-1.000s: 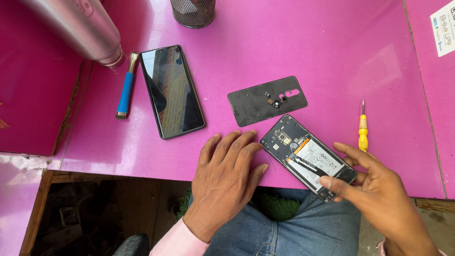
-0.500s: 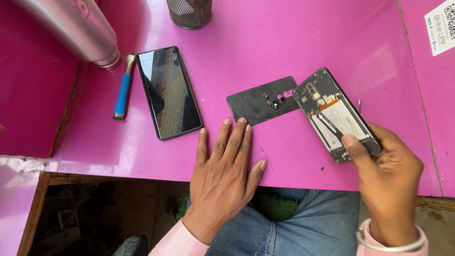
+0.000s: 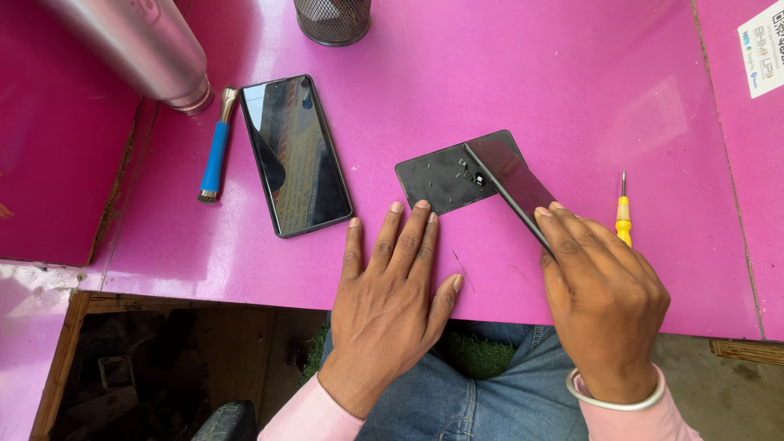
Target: The person disassembles a smartphone by removing the back cover and using a screwdriver to unscrew internal components. They then remove the battery from the device.
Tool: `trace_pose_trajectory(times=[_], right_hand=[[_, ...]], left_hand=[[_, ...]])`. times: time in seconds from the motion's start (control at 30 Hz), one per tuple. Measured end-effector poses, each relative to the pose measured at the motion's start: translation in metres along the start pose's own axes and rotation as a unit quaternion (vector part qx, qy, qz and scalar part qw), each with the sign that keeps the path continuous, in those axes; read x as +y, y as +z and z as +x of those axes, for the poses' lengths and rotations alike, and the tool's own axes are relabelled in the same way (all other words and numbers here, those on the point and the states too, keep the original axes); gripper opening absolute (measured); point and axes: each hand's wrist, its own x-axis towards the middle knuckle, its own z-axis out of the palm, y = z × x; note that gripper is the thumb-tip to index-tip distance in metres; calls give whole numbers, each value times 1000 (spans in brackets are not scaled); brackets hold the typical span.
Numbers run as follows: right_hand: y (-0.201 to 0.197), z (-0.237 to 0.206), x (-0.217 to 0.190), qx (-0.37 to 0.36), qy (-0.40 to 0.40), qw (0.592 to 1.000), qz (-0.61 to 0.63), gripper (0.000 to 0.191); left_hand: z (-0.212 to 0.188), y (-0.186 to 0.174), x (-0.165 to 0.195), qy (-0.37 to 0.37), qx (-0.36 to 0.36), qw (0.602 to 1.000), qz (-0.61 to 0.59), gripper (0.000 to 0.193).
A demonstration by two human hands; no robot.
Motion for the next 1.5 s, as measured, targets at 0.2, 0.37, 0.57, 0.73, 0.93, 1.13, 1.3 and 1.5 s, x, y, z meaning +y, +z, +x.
trace_pose_trajectory(times=[0.2,0.37,0.57,0.73,0.93,1.13,1.3,1.5], right_hand=[[11,-10,14,7,33,999,38,31],[18,-14,24,7,52,998,46,35],[19,-13,24,13,44,998,39,30],[15,-8,22,8,41,999,32,30],[14,-6,22,13,35,999,29,34],[16,-8,23,16,43,998,44,25],[13,-5,22,13,65,997,31,24],[11,-13,26,75,176,946,262,25]], left_hand=[[-1,2,0,-2,-1,1000,-2,65],[-1,1,0,-2,2,1000,1,67],[0,2,0,-1,-2,1000,5,66],[0,1,0,0,-3,1000,2,65],[0,-2,0,1,4,1000,-6,66],[1,-5,1,4,9,1000,-4,65],[2,-6,1,1,10,1000,-8,65],[1,-5,0,1,12,1000,-11,66]])
